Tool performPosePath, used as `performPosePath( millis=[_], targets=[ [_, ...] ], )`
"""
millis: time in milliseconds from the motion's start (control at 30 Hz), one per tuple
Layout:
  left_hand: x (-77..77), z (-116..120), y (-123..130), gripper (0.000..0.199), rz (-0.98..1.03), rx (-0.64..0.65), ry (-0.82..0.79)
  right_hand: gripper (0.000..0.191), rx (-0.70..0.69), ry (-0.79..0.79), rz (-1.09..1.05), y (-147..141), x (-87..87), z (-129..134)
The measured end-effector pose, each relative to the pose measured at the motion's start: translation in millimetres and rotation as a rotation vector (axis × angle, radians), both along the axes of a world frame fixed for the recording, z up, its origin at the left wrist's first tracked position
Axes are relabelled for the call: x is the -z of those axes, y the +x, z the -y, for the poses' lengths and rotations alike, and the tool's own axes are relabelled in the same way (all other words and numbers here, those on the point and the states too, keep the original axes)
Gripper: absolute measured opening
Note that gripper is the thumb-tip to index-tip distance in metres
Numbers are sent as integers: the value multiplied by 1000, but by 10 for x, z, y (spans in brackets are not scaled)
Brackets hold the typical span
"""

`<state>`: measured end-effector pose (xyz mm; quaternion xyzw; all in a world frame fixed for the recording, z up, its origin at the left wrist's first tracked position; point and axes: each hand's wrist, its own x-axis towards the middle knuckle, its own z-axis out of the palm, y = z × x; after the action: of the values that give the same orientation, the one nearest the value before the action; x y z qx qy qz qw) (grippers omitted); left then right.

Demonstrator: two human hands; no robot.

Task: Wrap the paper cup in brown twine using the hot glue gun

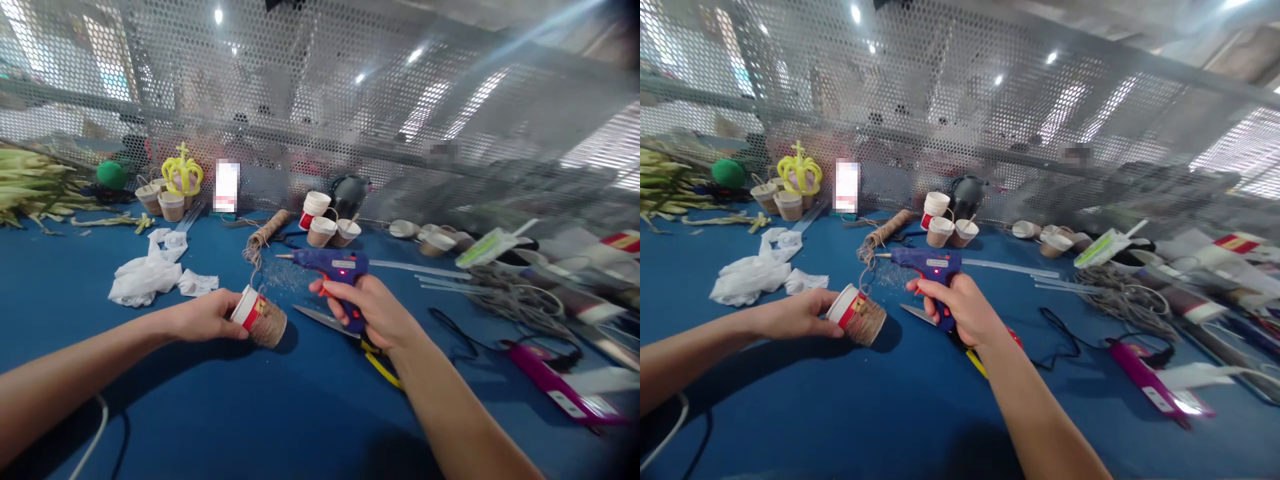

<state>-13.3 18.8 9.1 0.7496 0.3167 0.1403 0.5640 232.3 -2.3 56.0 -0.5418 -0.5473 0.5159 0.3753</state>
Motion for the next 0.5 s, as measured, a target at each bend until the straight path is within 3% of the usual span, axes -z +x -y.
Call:
performPosePath(
  millis=[133,300,367,500],
  targets=[
    [68,14,2,33,-15,-27,3,21,-51,117,279,-72,-36,226],
    [111,77,16,42,175,10,-112,31,-102,155,483,-74,26,380],
    [106,87,66,42,197,-75,-125,34,-86,230,526,-73,54,396],
    [102,69,173,46,59,-325,-99,33,-70,304,572,-76,70,401]
  ],
)
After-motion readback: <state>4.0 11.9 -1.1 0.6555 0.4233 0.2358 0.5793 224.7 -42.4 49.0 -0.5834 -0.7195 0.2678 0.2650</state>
